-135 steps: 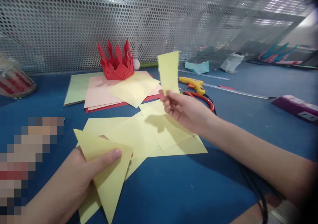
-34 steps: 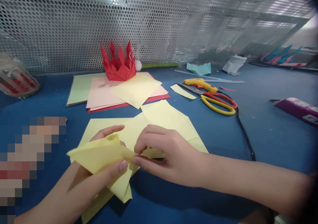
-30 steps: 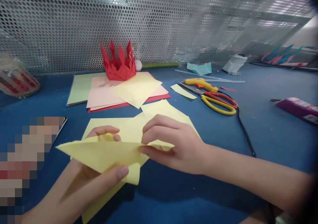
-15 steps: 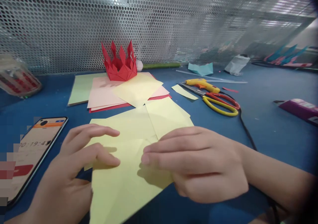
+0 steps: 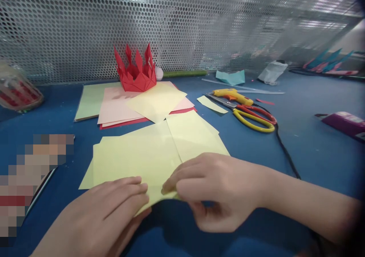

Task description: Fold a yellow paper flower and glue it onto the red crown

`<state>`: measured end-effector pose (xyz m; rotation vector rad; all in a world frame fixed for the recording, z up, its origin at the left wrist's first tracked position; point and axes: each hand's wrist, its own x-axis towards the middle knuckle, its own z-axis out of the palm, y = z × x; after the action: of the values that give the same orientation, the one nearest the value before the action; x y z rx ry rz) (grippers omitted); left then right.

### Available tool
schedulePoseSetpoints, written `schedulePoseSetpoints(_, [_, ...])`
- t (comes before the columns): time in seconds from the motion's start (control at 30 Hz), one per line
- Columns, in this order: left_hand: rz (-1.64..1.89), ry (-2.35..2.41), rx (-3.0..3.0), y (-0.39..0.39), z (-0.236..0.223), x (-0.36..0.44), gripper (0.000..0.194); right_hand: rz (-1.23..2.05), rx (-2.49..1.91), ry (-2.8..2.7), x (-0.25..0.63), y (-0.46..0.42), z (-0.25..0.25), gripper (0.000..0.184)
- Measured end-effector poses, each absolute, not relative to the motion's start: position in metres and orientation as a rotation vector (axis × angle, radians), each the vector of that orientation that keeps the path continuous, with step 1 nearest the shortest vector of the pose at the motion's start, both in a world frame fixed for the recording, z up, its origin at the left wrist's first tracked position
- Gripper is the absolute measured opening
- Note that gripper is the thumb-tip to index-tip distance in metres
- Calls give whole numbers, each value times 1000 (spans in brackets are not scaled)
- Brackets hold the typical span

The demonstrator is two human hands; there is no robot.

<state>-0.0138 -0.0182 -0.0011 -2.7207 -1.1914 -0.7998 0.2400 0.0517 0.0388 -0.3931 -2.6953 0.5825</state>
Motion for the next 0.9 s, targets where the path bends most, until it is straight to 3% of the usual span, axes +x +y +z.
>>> schedulePoseSetpoints(0.13, [-661,-1484,-2724,-16,1,-13,50,834,-694,-2501,236,50,36,8])
schedulePoseSetpoints(0.27, [-736,-1458,-2702,-9,4,-11,37,905,-933,-2363,231,52,31,16])
schedulePoseSetpoints(0.37, [-653,-1371,-2756,-7,3,-13,29,857,-887,-2389,228,55,25,10])
schedulePoseSetpoints(0.6, [-640,-1077,-2617,-19,-16,-23,49,753,-758,-2353,225,57,22,11])
schedulePoseSetpoints(0.73, [-588,-955,-2627,-24,-23,-26,54,817,-909,-2313,227,53,29,27])
schedulePoseSetpoints(0.9, [-521,-1026,-2552,-29,-22,-19,49,889,-1046,-2302,229,51,28,15])
